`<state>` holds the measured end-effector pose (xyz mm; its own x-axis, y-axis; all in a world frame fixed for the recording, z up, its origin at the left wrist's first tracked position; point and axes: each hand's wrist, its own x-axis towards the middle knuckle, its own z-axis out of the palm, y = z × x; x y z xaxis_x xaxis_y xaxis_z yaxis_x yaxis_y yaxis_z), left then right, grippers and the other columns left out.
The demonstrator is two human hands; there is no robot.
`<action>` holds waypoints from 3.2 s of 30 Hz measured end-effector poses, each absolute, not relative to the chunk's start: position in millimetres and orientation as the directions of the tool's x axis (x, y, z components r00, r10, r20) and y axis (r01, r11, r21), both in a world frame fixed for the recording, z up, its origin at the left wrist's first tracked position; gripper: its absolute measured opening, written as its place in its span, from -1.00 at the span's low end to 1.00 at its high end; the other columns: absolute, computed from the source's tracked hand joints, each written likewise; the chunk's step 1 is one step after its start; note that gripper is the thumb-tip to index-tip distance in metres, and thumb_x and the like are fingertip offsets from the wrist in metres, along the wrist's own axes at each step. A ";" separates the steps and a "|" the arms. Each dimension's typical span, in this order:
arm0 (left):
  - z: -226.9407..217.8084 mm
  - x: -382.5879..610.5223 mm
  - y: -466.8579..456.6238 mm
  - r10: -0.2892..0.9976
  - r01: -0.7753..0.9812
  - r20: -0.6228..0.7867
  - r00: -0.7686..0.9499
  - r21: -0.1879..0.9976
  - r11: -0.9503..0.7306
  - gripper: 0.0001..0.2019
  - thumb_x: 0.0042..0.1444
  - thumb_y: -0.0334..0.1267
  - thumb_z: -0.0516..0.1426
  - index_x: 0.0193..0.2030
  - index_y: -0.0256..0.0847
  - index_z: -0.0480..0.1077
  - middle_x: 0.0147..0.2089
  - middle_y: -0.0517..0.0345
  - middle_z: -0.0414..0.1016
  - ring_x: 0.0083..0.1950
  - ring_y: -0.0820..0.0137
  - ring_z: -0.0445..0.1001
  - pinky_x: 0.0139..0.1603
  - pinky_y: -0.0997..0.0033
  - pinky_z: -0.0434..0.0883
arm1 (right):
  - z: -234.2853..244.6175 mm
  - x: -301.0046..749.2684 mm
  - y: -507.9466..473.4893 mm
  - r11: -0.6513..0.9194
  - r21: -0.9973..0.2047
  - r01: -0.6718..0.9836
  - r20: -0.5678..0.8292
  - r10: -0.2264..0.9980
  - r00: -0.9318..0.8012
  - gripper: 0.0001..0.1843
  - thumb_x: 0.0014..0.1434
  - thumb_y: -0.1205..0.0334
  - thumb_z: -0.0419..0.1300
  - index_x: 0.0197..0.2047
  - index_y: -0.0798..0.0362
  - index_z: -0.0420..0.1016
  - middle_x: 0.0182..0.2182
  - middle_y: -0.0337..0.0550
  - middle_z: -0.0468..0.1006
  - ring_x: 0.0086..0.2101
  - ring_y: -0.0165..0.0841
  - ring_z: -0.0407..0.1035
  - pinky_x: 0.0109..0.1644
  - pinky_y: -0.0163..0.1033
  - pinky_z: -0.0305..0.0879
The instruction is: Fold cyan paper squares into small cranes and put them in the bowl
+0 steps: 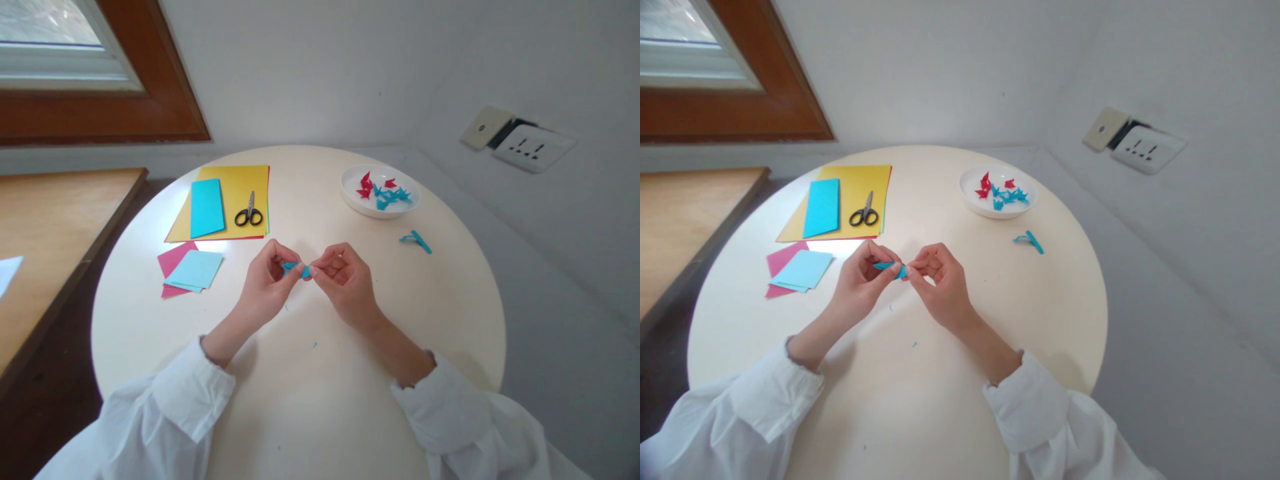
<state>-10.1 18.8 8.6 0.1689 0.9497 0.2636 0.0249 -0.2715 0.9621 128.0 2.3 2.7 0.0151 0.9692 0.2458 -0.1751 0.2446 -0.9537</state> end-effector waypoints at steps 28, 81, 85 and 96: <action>11.3 -7.3 18.4 0.929 0.028 0.350 0.120 0.934 -0.356 -0.75 -0.03 -0.20 0.22 -0.43 -0.18 0.19 -0.42 0.20 0.32 -0.40 0.46 0.33 -0.42 0.45 0.27 | -2.2 130.7 8.9 0.252 -0.954 -0.162 0.238 0.966 0.099 -0.77 -0.11 0.20 0.33 -0.43 0.05 0.34 -0.52 -0.30 0.45 -0.47 -0.45 0.43 -0.31 -0.28 0.42; 4.5 -7.0 18.1 0.941 0.447 0.324 0.097 0.830 -0.332 -0.86 0.07 -0.24 0.09 -0.22 -0.17 0.29 -0.45 0.23 0.42 -0.49 0.49 0.31 -0.46 0.49 0.27 | -4.8 136.8 11.2 0.437 -0.800 0.412 0.496 0.867 0.042 -0.91 0.04 0.31 0.15 -0.49 0.04 0.35 -0.53 -0.28 0.42 -0.50 -0.45 0.26 -0.38 -0.30 0.21; -0.7 -6.8 20.2 0.943 0.364 0.318 0.101 0.870 -0.332 -0.90 0.06 -0.30 0.08 -0.25 -0.18 0.31 -0.37 0.15 0.49 -0.39 0.44 0.43 -0.36 0.44 0.37 | -4.0 135.5 9.8 0.464 -0.768 0.442 0.525 0.851 0.020 -0.90 0.04 0.33 0.15 -0.49 0.05 0.35 -0.54 -0.27 0.42 -0.50 -0.45 0.27 -0.39 -0.30 0.21; -1.1 -1.2 19.5 0.985 0.019 0.164 0.063 0.986 -0.165 -0.83 -0.10 -0.28 0.22 -0.38 -0.21 0.30 -0.47 0.19 0.48 -0.39 0.40 0.50 -0.32 0.40 0.44 | -4.9 136.5 9.8 0.502 -0.705 0.500 0.589 0.808 0.020 -0.97 0.04 0.31 0.20 -0.41 0.03 0.41 -0.47 -0.22 0.49 -0.45 -0.41 0.34 -0.38 -0.27 0.25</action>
